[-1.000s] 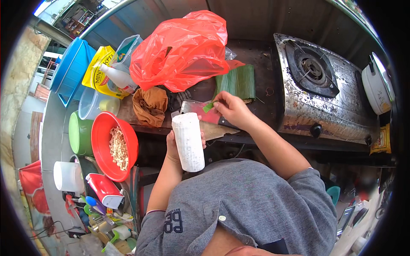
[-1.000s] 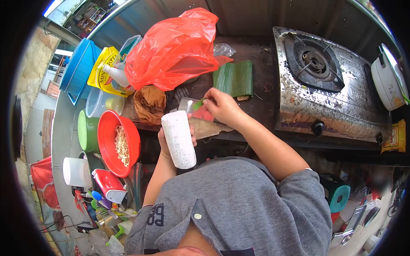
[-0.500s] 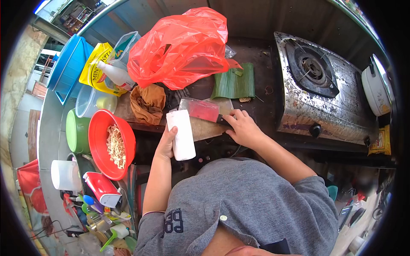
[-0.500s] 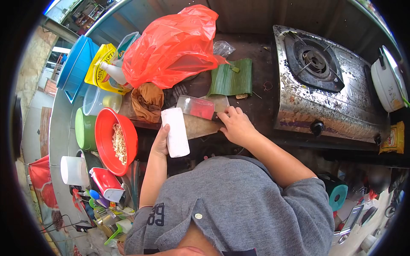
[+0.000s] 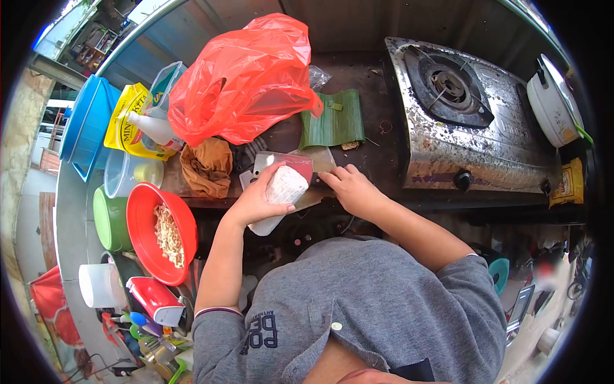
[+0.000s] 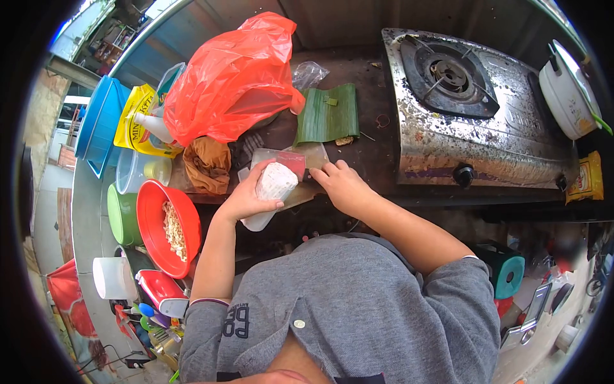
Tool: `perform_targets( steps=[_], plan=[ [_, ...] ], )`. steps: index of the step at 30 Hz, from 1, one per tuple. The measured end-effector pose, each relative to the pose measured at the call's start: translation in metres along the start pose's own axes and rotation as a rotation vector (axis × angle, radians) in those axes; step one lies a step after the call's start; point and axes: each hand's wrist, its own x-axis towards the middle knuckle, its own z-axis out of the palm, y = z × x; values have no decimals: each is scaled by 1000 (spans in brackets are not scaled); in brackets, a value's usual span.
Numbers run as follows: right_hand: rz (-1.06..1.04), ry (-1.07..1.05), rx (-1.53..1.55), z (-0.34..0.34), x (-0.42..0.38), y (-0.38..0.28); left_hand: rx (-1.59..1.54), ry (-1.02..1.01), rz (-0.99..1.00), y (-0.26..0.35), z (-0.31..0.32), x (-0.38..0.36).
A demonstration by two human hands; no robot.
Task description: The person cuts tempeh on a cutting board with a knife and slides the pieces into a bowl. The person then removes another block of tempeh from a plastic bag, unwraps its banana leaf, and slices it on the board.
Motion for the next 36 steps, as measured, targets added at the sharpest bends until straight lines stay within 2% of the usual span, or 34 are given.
perform_targets(
  steps=[2,6,8,10,12,14,16,17,18,20,21,23,25,26,28,30,33,36],
  plan=[
    [-45,38,71,-13,2,3,72,-94,-64,2,-2,2],
    [7,94,210,-33,-2,13,124,-123,-35,3,-4,10],
    [130,157,326,-42,-7,15,113,-113,4,0,-2,15],
    [138,214,317,-47,-12,19,131,-111,6,-1,0,21],
    [342,257,598,-50,-16,24,151,-113,9,-2,3,26],
    [371,241,605,-57,-22,26,220,-113,-53,-1,4,33],
    [561,80,976,-65,-32,17,278,-129,-9,-9,4,43],
    [621,29,1053,-67,-38,12,336,-142,34,-12,4,46],
    [628,32,1059,-62,-45,9,338,-151,32,-12,3,47],
    [447,165,1162,-48,-60,1,506,-116,33,-9,2,48],
    [444,170,1235,-49,-66,-7,508,-123,30,-9,5,47],
    [377,189,1255,-49,-73,-11,397,29,85,-8,14,41],
    [571,-71,1178,-61,-80,-18,441,73,94,4,22,31],
    [580,-62,1187,-56,-84,-18,479,129,105,8,25,27],
    [417,172,743,-43,-88,-15,494,114,125,5,27,26],
    [365,195,694,-48,-87,-17,506,108,145,4,25,28],
    [311,178,628,-56,-86,-24,488,58,66,3,24,28],
    [292,165,597,-50,-83,-31,491,136,158,1,31,23]
  ],
)
